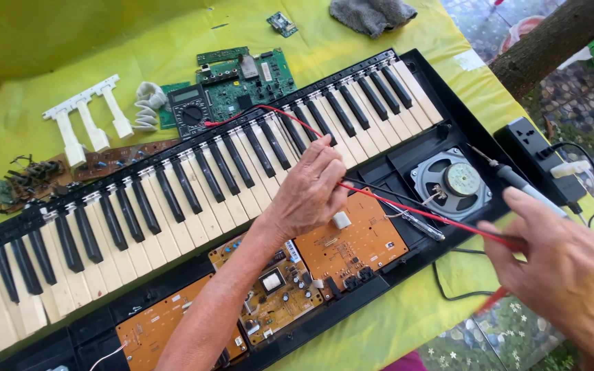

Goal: The person uses a multimeter to test the circuit board of a disassembled electronic keyboard. They touch the probes to various points on the board and the speaker terminals while pressing the keyboard keys to check for electrical continuity or signal.

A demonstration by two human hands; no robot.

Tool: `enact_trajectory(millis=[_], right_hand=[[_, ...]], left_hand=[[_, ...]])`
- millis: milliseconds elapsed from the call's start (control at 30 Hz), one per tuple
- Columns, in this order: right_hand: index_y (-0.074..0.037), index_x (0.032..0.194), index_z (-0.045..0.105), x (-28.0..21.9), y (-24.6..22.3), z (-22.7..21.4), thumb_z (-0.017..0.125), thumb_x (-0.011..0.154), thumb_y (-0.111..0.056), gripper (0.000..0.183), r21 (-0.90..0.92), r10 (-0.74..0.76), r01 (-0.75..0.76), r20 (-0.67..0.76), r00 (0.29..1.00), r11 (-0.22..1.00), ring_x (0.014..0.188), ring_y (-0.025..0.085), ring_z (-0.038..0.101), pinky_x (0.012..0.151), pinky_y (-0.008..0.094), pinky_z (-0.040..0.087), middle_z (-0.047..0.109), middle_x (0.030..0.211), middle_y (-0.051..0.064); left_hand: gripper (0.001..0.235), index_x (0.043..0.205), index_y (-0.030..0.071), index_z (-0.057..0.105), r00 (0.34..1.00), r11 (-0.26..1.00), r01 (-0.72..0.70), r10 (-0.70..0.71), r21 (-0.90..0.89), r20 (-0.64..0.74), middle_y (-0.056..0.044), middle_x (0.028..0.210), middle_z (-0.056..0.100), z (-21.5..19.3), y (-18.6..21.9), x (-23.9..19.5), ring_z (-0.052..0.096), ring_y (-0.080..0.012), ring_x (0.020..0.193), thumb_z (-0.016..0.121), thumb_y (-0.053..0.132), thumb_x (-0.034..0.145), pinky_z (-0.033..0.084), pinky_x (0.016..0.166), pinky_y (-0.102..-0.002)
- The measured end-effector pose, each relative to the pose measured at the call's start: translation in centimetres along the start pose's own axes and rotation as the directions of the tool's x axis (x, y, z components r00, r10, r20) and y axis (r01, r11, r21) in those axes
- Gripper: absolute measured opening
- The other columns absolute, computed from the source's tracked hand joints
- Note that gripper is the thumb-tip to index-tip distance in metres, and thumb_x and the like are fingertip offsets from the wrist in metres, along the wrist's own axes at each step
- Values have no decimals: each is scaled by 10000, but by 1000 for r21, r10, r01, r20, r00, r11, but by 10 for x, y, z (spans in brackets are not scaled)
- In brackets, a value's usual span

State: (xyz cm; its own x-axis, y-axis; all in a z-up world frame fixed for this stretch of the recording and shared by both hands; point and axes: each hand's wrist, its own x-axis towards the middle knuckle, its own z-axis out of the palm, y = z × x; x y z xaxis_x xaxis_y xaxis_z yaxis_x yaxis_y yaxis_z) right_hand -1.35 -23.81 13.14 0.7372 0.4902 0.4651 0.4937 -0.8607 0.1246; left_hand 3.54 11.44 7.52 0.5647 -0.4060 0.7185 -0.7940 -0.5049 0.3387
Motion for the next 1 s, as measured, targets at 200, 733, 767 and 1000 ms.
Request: enact_trajectory(millis=[200,733,767,1000], right_hand=[[-62,1508,439,15,-12,-53,646,830,-189,720,813,-33,-334,397,917,478,362,132,384,423,272,377,459,421,-19],[-88,949,415,44,-20,-4,633,957,-647,600,-273,-346,314,-74,935,909,1502,463,617,995,525,498,577,1637,276],[-88,949,415,44,-17,-7,633,957,-647,600,-274,-342,311,-74,937,910,1502,463,617,995,525,498,577,1637,276],[-176,1668,261,40,-14,-27,707,768,-340,1018,125,76,-161,508,858,979,527,139,600,533,270,517,679,698,-32]], left_hand=[[124,978,27,525,998,975,43,-34,219,-43,-134,1059,548,17,-1,3,479,-333,1025,613,112,957,451,1007,-483],[144,748,134,425,990,970,133,-119,-204,82,1,661,391,15,-8,-17,337,-167,619,409,184,883,378,666,-375],[144,748,134,425,990,970,132,-116,-206,84,1,661,391,11,-7,-15,337,-167,619,409,184,883,378,666,-375],[103,809,82,419,990,986,143,-143,-89,6,-80,734,427,3,-8,-6,376,-241,684,445,111,905,331,657,-407]])
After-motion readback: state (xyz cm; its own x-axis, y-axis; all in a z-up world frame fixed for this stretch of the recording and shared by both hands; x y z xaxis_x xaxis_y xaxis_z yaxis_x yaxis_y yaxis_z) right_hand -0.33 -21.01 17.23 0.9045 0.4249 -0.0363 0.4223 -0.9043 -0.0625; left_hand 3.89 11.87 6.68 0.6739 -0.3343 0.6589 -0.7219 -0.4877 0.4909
